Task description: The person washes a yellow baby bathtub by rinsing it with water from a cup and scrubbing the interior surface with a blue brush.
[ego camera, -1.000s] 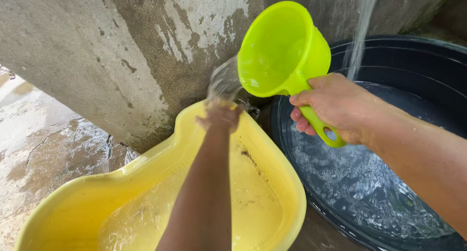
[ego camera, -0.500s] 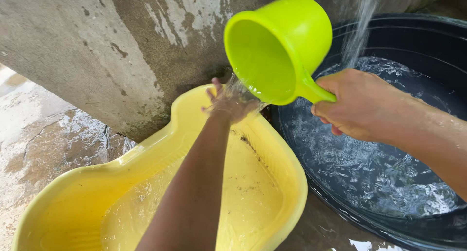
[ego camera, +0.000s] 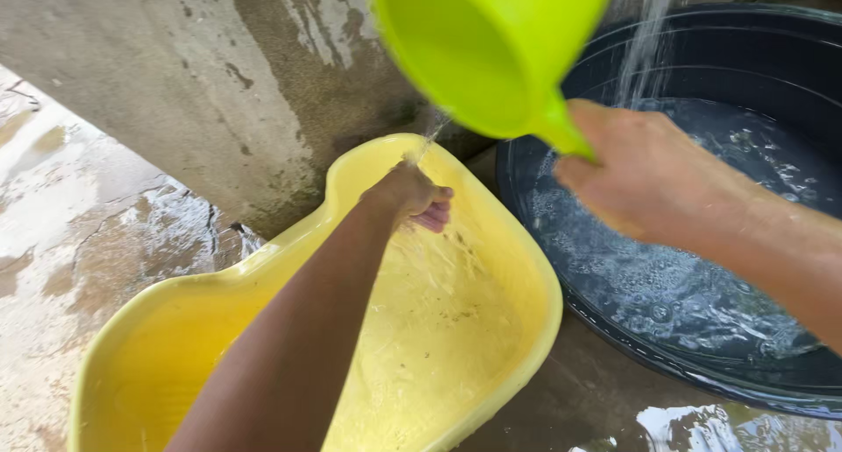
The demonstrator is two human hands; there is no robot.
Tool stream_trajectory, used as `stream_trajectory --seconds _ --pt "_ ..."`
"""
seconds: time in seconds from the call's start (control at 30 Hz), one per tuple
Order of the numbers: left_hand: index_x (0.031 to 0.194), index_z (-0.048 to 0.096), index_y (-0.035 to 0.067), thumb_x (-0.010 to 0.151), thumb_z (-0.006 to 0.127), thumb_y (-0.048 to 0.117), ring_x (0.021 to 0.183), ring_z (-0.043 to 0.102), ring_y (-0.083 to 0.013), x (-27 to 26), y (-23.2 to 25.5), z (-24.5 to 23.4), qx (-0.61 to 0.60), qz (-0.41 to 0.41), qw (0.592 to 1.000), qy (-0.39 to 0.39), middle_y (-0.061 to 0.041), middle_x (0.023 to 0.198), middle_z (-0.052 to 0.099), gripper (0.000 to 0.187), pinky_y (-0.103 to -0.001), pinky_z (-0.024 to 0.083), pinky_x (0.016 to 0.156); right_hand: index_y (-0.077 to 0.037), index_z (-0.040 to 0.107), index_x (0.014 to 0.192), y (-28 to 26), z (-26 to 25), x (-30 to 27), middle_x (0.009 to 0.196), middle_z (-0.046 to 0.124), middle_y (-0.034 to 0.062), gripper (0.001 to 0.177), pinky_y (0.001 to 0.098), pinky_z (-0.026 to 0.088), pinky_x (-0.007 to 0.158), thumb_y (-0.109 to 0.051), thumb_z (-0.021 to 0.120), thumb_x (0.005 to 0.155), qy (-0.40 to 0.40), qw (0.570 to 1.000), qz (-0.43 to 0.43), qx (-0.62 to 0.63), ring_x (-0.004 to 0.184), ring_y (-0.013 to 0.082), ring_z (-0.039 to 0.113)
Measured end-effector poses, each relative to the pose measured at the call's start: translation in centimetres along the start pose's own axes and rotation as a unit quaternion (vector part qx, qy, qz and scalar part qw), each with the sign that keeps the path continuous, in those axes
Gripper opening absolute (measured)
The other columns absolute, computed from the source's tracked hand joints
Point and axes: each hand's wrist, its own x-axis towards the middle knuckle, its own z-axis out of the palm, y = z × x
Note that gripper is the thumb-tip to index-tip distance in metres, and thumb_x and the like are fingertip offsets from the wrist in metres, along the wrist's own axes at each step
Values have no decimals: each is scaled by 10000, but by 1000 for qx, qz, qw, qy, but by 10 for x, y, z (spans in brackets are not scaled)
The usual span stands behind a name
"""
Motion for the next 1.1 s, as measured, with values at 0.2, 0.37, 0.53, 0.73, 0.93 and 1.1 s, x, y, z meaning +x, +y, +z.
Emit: stream_trajectory --seconds 0.2,0.37,0.53,0.73,0.93,1.1 --pt "931 830 -35 1144 470 544 769 744 -332 1 -62 -67 392 -5 907 151 -200 828 738 715 -471 612 864 -28 658 1126 213 82 114 766 682 168 212 440 533 614 -214 600 1044 -15 985 162 -62 640 303 674" --pt "973 793 90 1020 591 282 914 843 -225 1 -125 -89 390 56 907 146 -58 987 854 283 -391 643 871 18 680 1085 363 192 137 736 657 168 216 414 494 539 -188 625 1051 -95 950 290 -66 575 272 612" --pt "1066 790 159 865 601 117 1137 677 -299 15 -133 -7 457 357 791 197 -76 1190 748 279 -445 533 1006 63 702 1044 325 196 115 707 632 168 231 388 454 464 -162 651 1058 -179 905 331 197 509 242 551" --pt "1577 268 -78 788 681 822 1481 398 -417 -66 -22 154 243 108 964 -6 -280 1608 361 1266 -489 357 1200 50 660 1064 195 129 60 761 542 91 240 362 409 503 -166 561 1030 -94 829 304 460 574 199 466" --pt "1645 119 -78 785 836 430 1239 653 -403 -116 -18 202 258 82 962 32 -251 1343 651 1230 -542 519 1023 19 612 1017 101 99 14 742 544 98 207 397 440 541 -172 536 997 -5 837 148 527 566 222 503" --pt "1380 479 -37 784 822 244 1123 713 -379 -131 -10 178 205 100 967 110 -221 1176 725 742 -431 576 949 -7 611 978 53 78 6 707 538 71 137 367 448 527 -123 546 945 23 790 56 610 548 197 512"
